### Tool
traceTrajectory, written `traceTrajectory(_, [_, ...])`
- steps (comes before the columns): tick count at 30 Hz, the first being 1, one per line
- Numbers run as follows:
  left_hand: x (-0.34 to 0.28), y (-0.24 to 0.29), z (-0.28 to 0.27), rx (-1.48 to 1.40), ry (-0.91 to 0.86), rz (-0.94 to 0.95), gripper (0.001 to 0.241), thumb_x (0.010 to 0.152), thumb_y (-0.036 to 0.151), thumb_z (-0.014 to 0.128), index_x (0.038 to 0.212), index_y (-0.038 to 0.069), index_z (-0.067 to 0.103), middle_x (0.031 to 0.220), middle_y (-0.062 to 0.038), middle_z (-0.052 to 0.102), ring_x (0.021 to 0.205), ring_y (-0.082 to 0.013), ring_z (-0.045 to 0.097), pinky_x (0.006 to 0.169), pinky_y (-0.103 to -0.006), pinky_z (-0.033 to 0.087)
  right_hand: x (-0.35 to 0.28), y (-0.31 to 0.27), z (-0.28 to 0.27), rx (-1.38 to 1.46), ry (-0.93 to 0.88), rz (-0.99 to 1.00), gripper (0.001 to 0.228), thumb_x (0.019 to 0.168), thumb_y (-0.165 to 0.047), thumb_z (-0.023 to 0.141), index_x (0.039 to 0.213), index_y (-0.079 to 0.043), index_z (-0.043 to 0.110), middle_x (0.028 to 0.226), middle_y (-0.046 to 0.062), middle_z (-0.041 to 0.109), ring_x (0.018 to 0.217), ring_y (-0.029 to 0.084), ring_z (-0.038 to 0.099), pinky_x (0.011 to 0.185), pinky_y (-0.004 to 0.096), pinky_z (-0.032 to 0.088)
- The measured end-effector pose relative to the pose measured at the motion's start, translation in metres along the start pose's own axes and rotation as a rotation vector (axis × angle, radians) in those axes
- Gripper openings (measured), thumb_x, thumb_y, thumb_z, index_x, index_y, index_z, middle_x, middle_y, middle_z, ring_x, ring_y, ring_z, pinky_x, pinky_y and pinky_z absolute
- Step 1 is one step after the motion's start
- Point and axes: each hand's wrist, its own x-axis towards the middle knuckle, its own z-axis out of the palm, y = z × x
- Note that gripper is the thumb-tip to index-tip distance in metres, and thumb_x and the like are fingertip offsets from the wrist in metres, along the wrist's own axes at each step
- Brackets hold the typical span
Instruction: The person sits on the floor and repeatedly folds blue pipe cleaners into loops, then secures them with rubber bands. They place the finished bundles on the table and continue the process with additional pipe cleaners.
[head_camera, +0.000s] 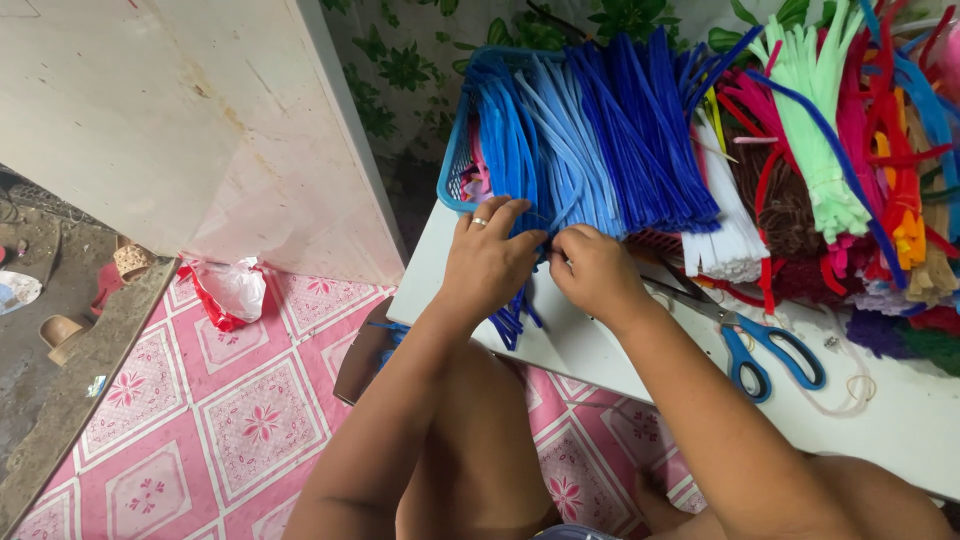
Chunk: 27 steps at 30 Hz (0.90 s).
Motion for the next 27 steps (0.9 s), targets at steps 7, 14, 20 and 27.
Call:
traceTrajectory(7, [0.000,-0.002,0.007,-0.120,-0.037,-0.050,0.027,0.074,0.006,0.084,0.100,0.014,0.078,0.119,-0.014,0.067,0.122,-0.0386,0.058,0.080,-0.0425,0.053,-0.013,-0.002,-0.001,0.032,0.112,-0.051,0.005,0.087,-0.015,0.067,0.084,-0.015,0.064,0.091,-0.001,0.070,0.080,0.021,0.073,0.069,0.031,0.059])
traceTrajectory(14, [0.000,0.001,0.003,-0.183,-0.014,-0.061,0.029,0.075,0.001,0.082,0.103,0.010,0.077,0.120,-0.017,0.066,0.123,-0.0422,0.057,0.085,-0.0431,0.056,-0.019,-0.009,-0.017,0.235,0.115,0.011,0.005,0.085,-0.014,0.070,0.088,-0.014,0.066,0.101,0.001,0.072,0.088,0.023,0.073,0.074,0.032,0.060])
traceTrajectory(20, [0.001,0.003,0.000,-0.189,0.016,-0.062,0.029,0.075,-0.001,0.081,0.102,0.009,0.077,0.119,-0.018,0.066,0.122,-0.0429,0.058,0.087,-0.0432,0.057,-0.011,-0.018,-0.015,0.157,0.078,0.002,0.013,0.086,-0.017,0.074,0.094,-0.010,0.068,0.097,0.004,0.071,0.085,0.023,0.074,0.071,0.034,0.061])
traceTrajectory(27, [0.000,0.004,0.007,-0.174,0.021,-0.047,0.029,0.076,0.001,0.081,0.102,0.011,0.076,0.120,-0.018,0.066,0.122,-0.0443,0.058,0.084,-0.0446,0.056,-0.015,-0.012,-0.013,0.012,0.095,-0.022,0.013,0.091,-0.016,0.066,0.079,-0.014,0.062,0.086,0.001,0.067,0.077,0.026,0.072,0.065,0.034,0.058])
